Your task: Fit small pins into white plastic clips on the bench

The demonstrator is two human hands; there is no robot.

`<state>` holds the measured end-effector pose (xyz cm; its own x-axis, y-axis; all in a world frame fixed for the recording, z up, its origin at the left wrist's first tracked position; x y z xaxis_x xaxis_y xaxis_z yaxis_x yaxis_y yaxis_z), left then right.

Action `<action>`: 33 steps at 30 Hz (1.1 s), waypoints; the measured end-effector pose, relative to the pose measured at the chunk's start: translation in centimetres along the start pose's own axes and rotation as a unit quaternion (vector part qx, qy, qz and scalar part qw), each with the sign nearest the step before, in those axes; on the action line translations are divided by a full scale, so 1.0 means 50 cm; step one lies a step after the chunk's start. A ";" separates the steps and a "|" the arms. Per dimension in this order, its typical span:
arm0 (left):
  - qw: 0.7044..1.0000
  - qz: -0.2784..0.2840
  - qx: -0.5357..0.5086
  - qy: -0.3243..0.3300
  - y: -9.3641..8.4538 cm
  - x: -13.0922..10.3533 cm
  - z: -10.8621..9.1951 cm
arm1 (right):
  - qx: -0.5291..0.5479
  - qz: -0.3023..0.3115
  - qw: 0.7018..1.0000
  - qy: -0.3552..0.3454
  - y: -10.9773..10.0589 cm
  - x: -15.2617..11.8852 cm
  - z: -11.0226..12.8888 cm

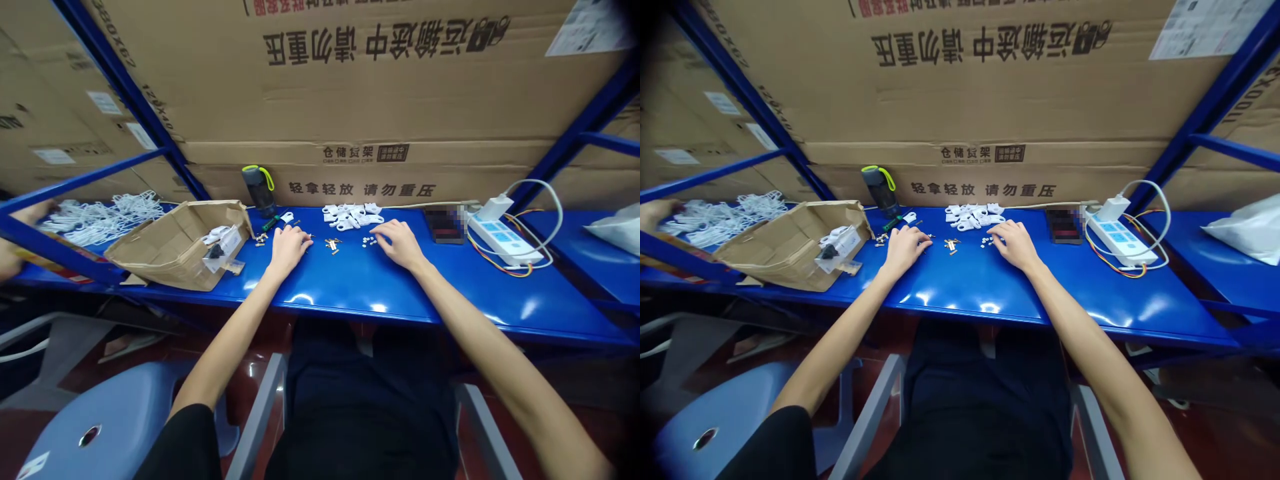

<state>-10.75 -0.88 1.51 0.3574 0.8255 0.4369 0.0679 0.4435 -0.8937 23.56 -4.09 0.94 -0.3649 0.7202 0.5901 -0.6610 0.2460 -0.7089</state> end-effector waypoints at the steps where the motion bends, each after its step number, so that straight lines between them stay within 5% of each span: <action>1: 1.000 0.000 -0.006 0.000 0.001 0.000 0.004 | 0.000 0.001 1.000 0.000 0.000 0.000 0.000; 6: 1.000 -0.010 -0.017 0.020 -0.018 0.003 -0.006 | -0.001 0.007 1.000 0.006 0.000 0.000 0.003; 10: 0.989 -0.027 -0.142 0.020 -0.043 0.018 -0.067 | 0.012 0.021 1.000 0.000 0.002 0.002 0.024; 15: 0.891 0.032 -0.449 0.067 -0.024 0.067 -0.182 | 0.015 0.035 0.999 -0.027 0.011 0.003 0.050; 19: 0.832 0.073 -0.544 0.082 0.011 0.104 -0.238 | 0.025 0.016 0.999 -0.021 0.013 0.002 0.042; 25: 0.827 0.049 -0.560 0.023 0.028 0.097 -0.231 | 0.022 0.002 0.999 -0.034 0.019 0.008 0.028; 33: 0.838 0.085 -0.535 0.066 0.023 0.086 -0.190 | -0.016 0.031 0.994 -0.102 0.028 0.010 0.032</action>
<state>-0.29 -0.14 1.38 0.5415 0.7680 0.3420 0.7769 -0.3017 -0.5526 21.42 -4.45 0.86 -0.5325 0.5889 0.6080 -0.6128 0.2272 -0.7568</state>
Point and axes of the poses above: each hand's wrist, its own x-axis towards the middle knuckle, its own y-axis out of the palm, z = x × y, the point moved 1 cm from there along x, towards the middle knuckle, and after that the axes turned 15 degrees about x, right-handed, at the moved point
